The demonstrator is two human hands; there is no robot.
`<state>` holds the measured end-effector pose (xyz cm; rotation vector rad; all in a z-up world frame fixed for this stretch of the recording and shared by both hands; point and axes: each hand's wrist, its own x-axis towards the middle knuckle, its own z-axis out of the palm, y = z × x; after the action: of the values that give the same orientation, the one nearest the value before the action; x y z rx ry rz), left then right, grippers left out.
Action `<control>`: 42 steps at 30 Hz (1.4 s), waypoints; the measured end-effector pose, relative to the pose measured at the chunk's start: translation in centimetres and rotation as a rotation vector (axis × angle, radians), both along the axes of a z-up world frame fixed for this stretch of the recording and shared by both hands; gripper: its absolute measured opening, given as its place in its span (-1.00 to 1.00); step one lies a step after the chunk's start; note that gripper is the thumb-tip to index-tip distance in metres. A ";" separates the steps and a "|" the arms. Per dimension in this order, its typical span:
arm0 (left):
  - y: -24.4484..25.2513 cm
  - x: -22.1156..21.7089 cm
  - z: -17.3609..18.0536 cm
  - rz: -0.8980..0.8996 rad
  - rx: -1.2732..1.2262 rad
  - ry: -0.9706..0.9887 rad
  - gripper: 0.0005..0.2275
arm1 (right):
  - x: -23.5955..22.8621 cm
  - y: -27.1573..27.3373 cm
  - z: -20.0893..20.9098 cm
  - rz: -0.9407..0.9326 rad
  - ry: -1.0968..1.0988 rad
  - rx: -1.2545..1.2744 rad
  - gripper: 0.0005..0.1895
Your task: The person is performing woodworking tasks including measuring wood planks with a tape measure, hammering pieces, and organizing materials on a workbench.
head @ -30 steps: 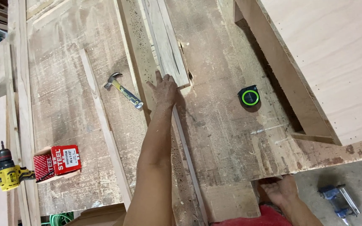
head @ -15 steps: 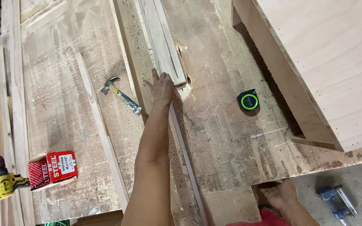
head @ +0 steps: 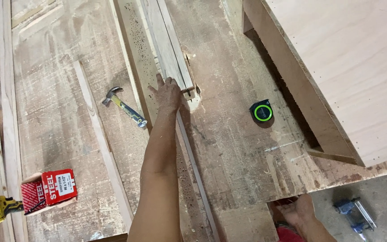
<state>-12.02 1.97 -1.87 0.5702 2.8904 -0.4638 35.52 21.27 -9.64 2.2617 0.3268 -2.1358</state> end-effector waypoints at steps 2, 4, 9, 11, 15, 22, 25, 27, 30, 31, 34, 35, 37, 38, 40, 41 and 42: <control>-0.1 -0.4 -0.5 0.038 0.068 -0.040 -0.59 | 0.3 0.0 -0.6 0.072 0.005 0.036 -0.71; -0.2 -0.8 -0.8 0.037 0.093 -0.033 -0.60 | 0.1 0.0 0.9 0.104 0.005 0.040 -0.73; -0.2 -2.4 -1.4 0.016 0.099 -0.013 -0.67 | 5.3 -1.4 -1.7 0.173 -0.181 0.339 -0.72; -0.2 -2.5 -0.8 0.025 0.096 -0.050 -0.64 | 8.8 -2.1 -3.0 0.647 -0.170 1.057 -0.71; 0.1 -3.9 -0.6 0.058 0.107 -0.112 -0.62 | 3.8 -3.4 6.5 0.969 -0.038 0.982 -0.64; 1.2 -5.9 1.2 0.061 0.014 -0.134 -0.58 | -3.1 -2.6 2.6 1.586 0.173 1.294 -0.68; 1.4 -6.8 2.1 0.060 -0.002 -0.168 -0.57 | -3.5 -2.9 1.0 1.701 0.032 1.325 -0.70; 1.5 -7.6 2.3 0.054 -0.016 -0.179 -0.56 | -3.3 -3.0 0.1 1.756 -0.037 1.307 -0.67; 1.7 -9.1 2.0 0.008 -0.006 -0.139 -0.59 | -3.2 -3.0 -0.6 1.843 -0.123 1.234 -0.68; 1.8 -9.7 2.2 0.021 -0.018 -0.138 -0.57 | -3.3 -3.0 -0.6 1.854 -0.135 1.175 -0.67; 2.1 -11.3 2.3 0.023 -0.035 -0.139 -0.60 | -2.7 -3.1 -1.9 1.847 -0.152 1.168 -0.68; 2.1 -11.8 2.2 0.013 -0.041 -0.140 -0.65 | -2.3 -3.1 -2.5 1.832 -0.155 1.221 -0.70; 2.2 -12.9 2.3 0.007 -0.052 -0.141 -0.66 | -2.0 -3.2 -3.1 1.832 -0.171 1.226 -0.68; 2.3 -13.4 2.3 0.002 -0.064 -0.137 -0.65 | -1.8 -3.2 -3.4 1.830 -0.184 1.234 -0.66; 2.4 -14.4 2.4 0.004 -0.063 -0.137 -0.69 | -1.8 -3.4 -3.2 1.814 -0.179 1.258 -0.70; 2.5 -15.0 2.4 0.004 -0.062 -0.131 -0.72 | -1.7 -3.4 -3.0 1.792 -0.172 1.288 -0.73; 2.7 -15.9 2.0 0.002 -0.062 -0.138 -0.72 | -2.0 -3.6 -2.7 1.795 -0.178 1.281 -0.73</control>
<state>-27.90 4.63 0.16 0.5669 2.7357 -0.4912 33.53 17.66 -12.34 0.8733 2.6829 -0.5650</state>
